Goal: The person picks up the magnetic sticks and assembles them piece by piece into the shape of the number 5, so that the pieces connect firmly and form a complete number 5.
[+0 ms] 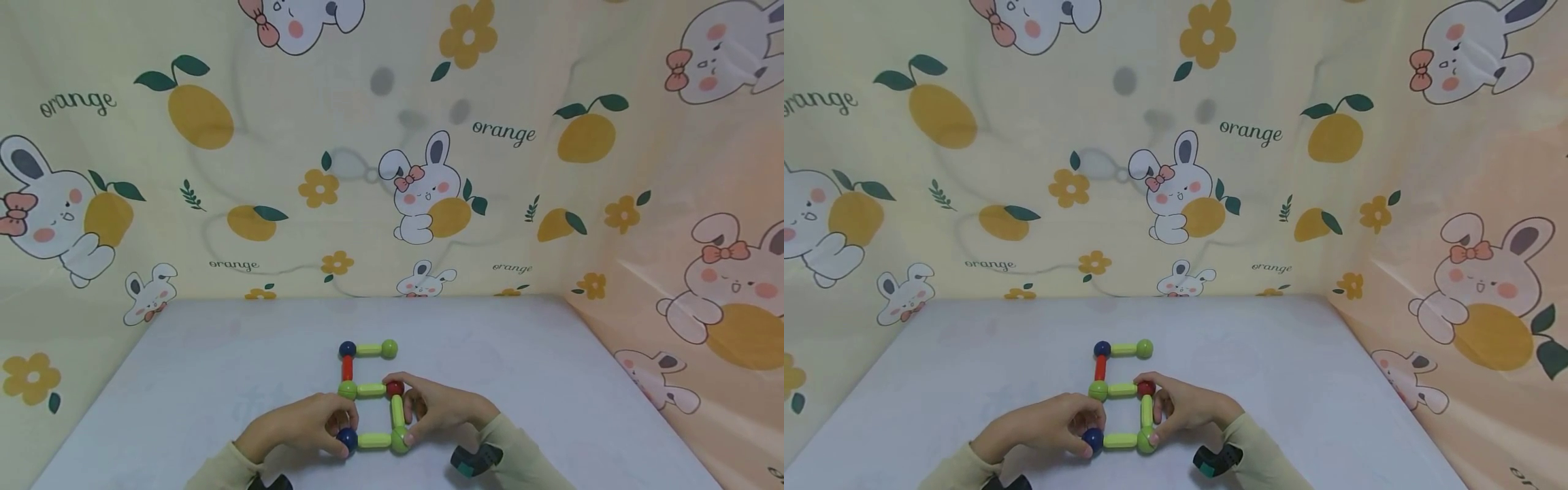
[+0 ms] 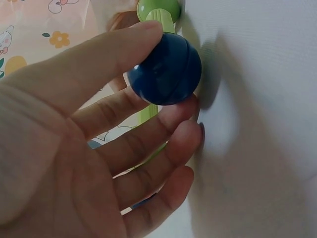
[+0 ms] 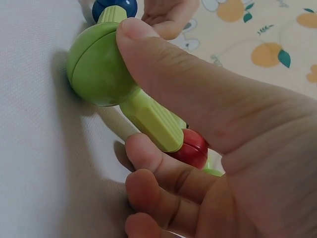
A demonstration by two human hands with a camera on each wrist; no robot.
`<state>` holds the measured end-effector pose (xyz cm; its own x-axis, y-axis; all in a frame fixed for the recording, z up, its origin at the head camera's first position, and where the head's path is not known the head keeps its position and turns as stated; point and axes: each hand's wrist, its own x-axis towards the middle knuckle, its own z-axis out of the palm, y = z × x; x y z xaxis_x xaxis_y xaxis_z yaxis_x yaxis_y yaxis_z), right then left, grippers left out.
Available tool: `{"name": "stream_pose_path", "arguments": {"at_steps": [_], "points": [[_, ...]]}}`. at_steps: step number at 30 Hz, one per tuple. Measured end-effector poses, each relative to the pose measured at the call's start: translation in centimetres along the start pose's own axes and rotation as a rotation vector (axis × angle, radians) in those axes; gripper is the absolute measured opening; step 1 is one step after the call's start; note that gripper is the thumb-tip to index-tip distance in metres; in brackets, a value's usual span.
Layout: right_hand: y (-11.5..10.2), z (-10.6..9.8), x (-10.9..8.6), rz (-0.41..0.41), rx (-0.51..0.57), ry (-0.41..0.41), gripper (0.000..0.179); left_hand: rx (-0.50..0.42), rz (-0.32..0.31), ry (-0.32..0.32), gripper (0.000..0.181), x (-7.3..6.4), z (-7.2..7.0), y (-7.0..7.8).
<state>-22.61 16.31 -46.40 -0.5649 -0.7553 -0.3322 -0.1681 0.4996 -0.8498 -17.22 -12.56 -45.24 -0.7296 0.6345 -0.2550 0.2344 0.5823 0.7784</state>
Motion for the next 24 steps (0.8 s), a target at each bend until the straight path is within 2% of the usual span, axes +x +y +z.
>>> {"name": "stream_pose_path", "arguments": {"at_steps": [13,22,24], "points": [[0.1,0.0,0.0,-0.002,0.017,-0.001,0.089,-0.014,0.007,-0.008,0.022,-0.1,-0.1,-0.1],[0.2,0.1,-0.1,-0.001,0.019,0.004,0.088,0.039,0.103,-0.04,0.02,0.5,-0.3,-1.7],[0.2,0.1,-0.1,-0.001,0.02,0.005,0.088,0.011,0.084,-0.038,0.021,0.4,-0.3,-1.3]]}}
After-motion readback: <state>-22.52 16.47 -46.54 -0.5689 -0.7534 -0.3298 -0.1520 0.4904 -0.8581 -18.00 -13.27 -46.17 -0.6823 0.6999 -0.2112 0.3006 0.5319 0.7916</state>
